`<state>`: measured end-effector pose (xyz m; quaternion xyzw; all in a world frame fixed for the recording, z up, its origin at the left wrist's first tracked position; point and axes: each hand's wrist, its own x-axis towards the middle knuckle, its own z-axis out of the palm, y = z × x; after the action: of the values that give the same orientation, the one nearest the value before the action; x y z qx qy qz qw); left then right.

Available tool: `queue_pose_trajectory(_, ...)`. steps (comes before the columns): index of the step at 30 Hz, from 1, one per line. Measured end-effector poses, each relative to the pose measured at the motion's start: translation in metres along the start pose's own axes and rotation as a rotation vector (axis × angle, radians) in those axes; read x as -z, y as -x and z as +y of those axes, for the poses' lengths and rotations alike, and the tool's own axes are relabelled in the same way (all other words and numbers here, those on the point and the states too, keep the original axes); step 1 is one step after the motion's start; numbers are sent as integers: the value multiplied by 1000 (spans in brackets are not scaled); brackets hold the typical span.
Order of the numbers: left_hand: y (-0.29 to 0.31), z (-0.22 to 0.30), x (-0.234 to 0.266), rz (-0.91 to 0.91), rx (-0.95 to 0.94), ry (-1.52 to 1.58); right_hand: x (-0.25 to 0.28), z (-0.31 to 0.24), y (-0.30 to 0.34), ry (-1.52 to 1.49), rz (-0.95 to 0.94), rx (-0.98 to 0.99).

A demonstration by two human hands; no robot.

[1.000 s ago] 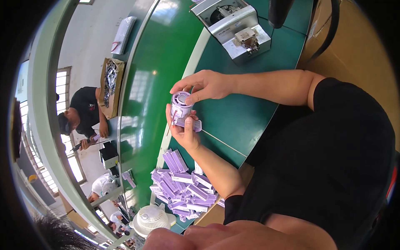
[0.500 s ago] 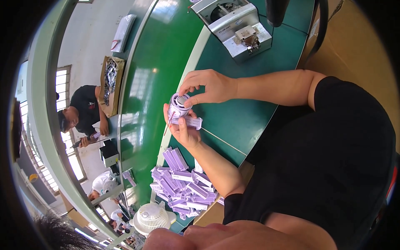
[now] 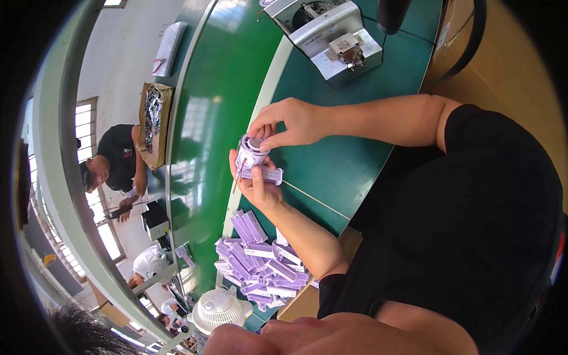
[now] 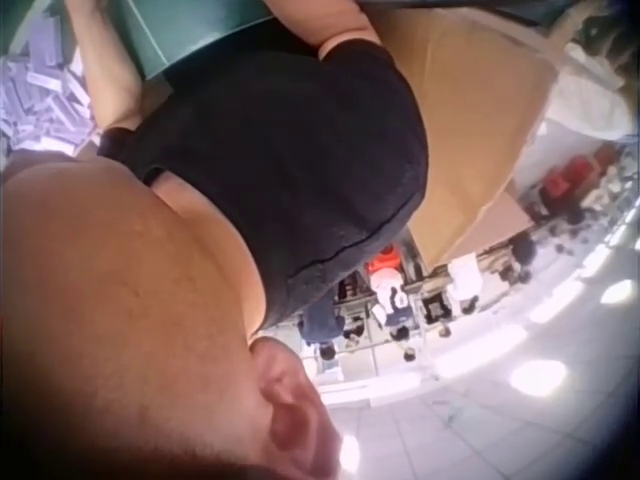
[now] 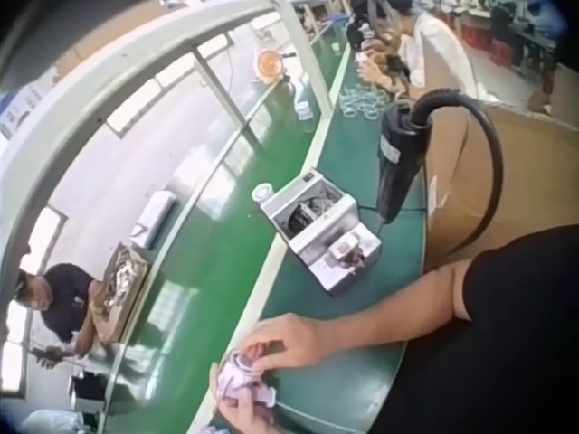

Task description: Assembling small purple and white electronic components on a factory assembly line.

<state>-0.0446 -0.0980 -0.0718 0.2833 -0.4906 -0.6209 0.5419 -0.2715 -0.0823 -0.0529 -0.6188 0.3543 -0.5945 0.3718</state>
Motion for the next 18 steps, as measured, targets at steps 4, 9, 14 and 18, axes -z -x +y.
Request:
queue_pose_trajectory(4,0,1,0,-23,-2,11,3,-2,0,8,-65,-16)
queue_pose_trajectory(9,0,4,2,-53,17,27,2,-4,1,15,-72,18)
queue_pose_trajectory(14,-1,0,4,-86,18,109,0,-7,4,106,-89,66)
queue_pose_trajectory(18,1,5,-1,-77,74,100,-2,-3,0,-73,-188,-118)
